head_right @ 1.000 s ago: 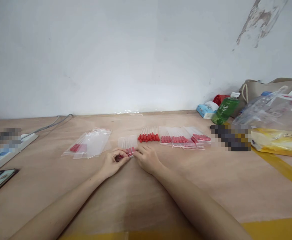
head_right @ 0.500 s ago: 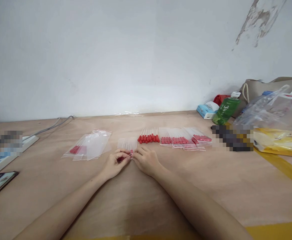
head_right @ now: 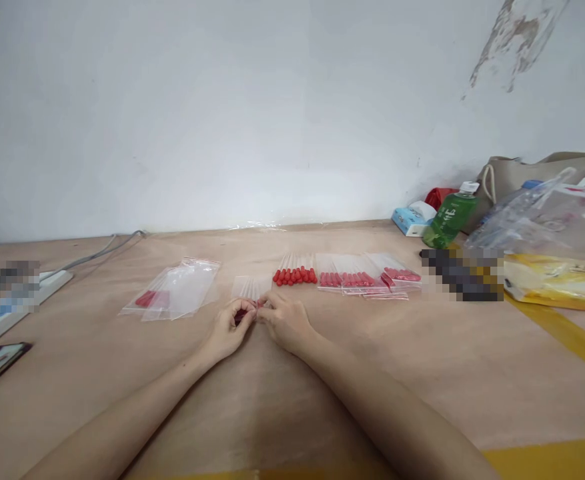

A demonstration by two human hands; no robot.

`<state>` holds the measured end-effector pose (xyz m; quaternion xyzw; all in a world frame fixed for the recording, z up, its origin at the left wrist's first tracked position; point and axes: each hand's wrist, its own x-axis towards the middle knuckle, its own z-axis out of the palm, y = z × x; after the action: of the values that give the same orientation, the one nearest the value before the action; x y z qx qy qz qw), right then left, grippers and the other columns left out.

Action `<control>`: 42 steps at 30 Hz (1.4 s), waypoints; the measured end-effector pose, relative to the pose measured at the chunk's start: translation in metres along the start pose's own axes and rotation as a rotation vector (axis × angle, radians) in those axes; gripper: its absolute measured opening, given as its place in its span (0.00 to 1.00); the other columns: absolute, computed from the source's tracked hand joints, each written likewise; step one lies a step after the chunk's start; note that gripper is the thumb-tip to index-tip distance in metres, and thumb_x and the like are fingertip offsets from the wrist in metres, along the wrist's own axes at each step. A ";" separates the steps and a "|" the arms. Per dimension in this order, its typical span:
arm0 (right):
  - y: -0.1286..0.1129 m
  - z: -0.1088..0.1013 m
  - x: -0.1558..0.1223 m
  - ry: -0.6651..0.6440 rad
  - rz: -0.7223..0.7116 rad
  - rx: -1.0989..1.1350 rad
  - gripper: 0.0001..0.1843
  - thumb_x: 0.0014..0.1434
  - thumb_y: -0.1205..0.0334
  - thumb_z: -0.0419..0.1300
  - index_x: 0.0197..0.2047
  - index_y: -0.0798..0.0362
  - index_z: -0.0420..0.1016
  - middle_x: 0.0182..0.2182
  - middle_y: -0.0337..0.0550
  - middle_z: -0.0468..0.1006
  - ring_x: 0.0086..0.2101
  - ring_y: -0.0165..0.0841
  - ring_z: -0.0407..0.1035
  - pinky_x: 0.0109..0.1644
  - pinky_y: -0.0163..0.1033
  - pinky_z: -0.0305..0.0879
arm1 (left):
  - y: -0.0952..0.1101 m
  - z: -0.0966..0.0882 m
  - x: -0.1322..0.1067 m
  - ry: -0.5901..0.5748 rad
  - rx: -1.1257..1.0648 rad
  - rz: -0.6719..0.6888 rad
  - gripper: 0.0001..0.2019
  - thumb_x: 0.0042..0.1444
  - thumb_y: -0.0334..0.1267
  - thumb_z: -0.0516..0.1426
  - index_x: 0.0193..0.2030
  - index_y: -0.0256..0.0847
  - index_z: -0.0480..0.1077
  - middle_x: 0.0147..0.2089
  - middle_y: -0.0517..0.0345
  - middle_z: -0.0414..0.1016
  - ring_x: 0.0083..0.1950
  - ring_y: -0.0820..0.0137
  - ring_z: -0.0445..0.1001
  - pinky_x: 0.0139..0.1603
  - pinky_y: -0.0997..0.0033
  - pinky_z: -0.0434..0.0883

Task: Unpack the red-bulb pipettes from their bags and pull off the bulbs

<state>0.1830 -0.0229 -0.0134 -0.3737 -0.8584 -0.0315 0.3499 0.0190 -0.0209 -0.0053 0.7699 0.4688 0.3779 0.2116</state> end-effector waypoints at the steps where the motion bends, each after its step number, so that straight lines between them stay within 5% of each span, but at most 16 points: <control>1: -0.001 0.000 0.000 -0.023 0.004 0.005 0.09 0.58 0.64 0.52 0.32 0.49 0.73 0.40 0.40 0.71 0.31 0.25 0.64 0.27 0.30 0.53 | 0.001 0.000 0.000 0.010 0.024 -0.009 0.08 0.56 0.36 0.49 0.30 0.38 0.65 0.33 0.56 0.70 0.35 0.70 0.69 0.37 0.70 0.66; 6: 0.001 -0.011 0.003 -0.146 -0.076 0.229 0.06 0.56 0.68 0.51 0.32 0.53 0.69 0.48 0.46 0.66 0.34 0.26 0.66 0.35 0.31 0.61 | 0.004 -0.001 -0.003 0.143 0.147 -0.009 0.07 0.59 0.36 0.47 0.33 0.39 0.64 0.32 0.57 0.68 0.34 0.71 0.68 0.35 0.72 0.65; 9: 0.003 -0.017 0.003 -0.140 -0.079 0.398 0.03 0.53 0.70 0.53 0.30 0.54 0.67 0.47 0.46 0.67 0.34 0.27 0.67 0.38 0.32 0.63 | 0.004 -0.007 -0.006 0.187 0.318 0.133 0.08 0.59 0.33 0.46 0.33 0.39 0.64 0.33 0.57 0.69 0.34 0.71 0.68 0.35 0.73 0.65; 13: 0.005 -0.012 -0.001 -0.017 0.098 0.381 0.05 0.51 0.70 0.53 0.25 0.53 0.66 0.33 0.41 0.74 0.24 0.24 0.64 0.29 0.31 0.62 | 0.009 -0.013 -0.010 0.029 0.461 0.313 0.10 0.59 0.29 0.44 0.35 0.39 0.66 0.35 0.56 0.68 0.34 0.72 0.68 0.34 0.74 0.66; 19: 0.016 -0.007 -0.005 0.076 0.188 0.386 0.11 0.48 0.73 0.54 0.34 0.53 0.72 0.35 0.43 0.72 0.32 0.28 0.67 0.35 0.33 0.65 | 0.024 -0.010 -0.012 -0.172 0.013 0.171 0.07 0.59 0.36 0.48 0.38 0.39 0.66 0.34 0.58 0.68 0.27 0.77 0.69 0.28 0.77 0.68; 23: 0.021 -0.006 -0.004 0.048 0.151 0.290 0.15 0.49 0.75 0.52 0.35 0.52 0.76 0.32 0.43 0.70 0.35 0.31 0.65 0.39 0.36 0.63 | 0.013 -0.028 -0.002 -0.137 0.023 0.223 0.09 0.58 0.38 0.50 0.41 0.40 0.68 0.42 0.54 0.71 0.42 0.70 0.71 0.44 0.69 0.69; 28: 0.018 -0.005 -0.001 0.030 0.180 0.358 0.16 0.48 0.77 0.53 0.35 0.51 0.76 0.28 0.42 0.71 0.32 0.30 0.64 0.38 0.36 0.62 | -0.010 -0.047 -0.002 -0.262 0.218 0.272 0.22 0.54 0.44 0.54 0.56 0.45 0.61 0.57 0.52 0.62 0.57 0.63 0.62 0.57 0.60 0.62; 31: 0.014 -0.007 0.003 -0.051 0.212 0.459 0.13 0.50 0.75 0.52 0.34 0.51 0.75 0.27 0.38 0.73 0.30 0.28 0.65 0.38 0.36 0.61 | -0.012 -0.044 -0.009 -0.270 0.259 0.261 0.30 0.50 0.47 0.56 0.59 0.43 0.56 0.58 0.50 0.61 0.58 0.61 0.61 0.57 0.58 0.61; 35: 0.011 -0.008 0.008 -0.200 0.226 0.445 0.08 0.53 0.71 0.52 0.29 0.53 0.71 0.25 0.37 0.72 0.29 0.28 0.63 0.36 0.34 0.59 | -0.010 -0.039 -0.015 -0.234 0.263 0.278 0.27 0.52 0.45 0.55 0.59 0.43 0.56 0.58 0.51 0.62 0.59 0.62 0.60 0.58 0.59 0.60; 42: 0.007 -0.004 0.009 -0.228 0.353 0.502 0.05 0.49 0.67 0.57 0.33 0.54 0.70 0.29 0.38 0.72 0.30 0.28 0.63 0.34 0.33 0.58 | -0.013 -0.039 -0.016 -0.241 0.224 0.255 0.26 0.53 0.44 0.54 0.59 0.43 0.55 0.54 0.51 0.66 0.54 0.64 0.66 0.53 0.62 0.65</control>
<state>0.1860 -0.0133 -0.0063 -0.4199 -0.7949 0.2844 0.3330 -0.0238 -0.0300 0.0040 0.8812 0.3782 0.2524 0.1295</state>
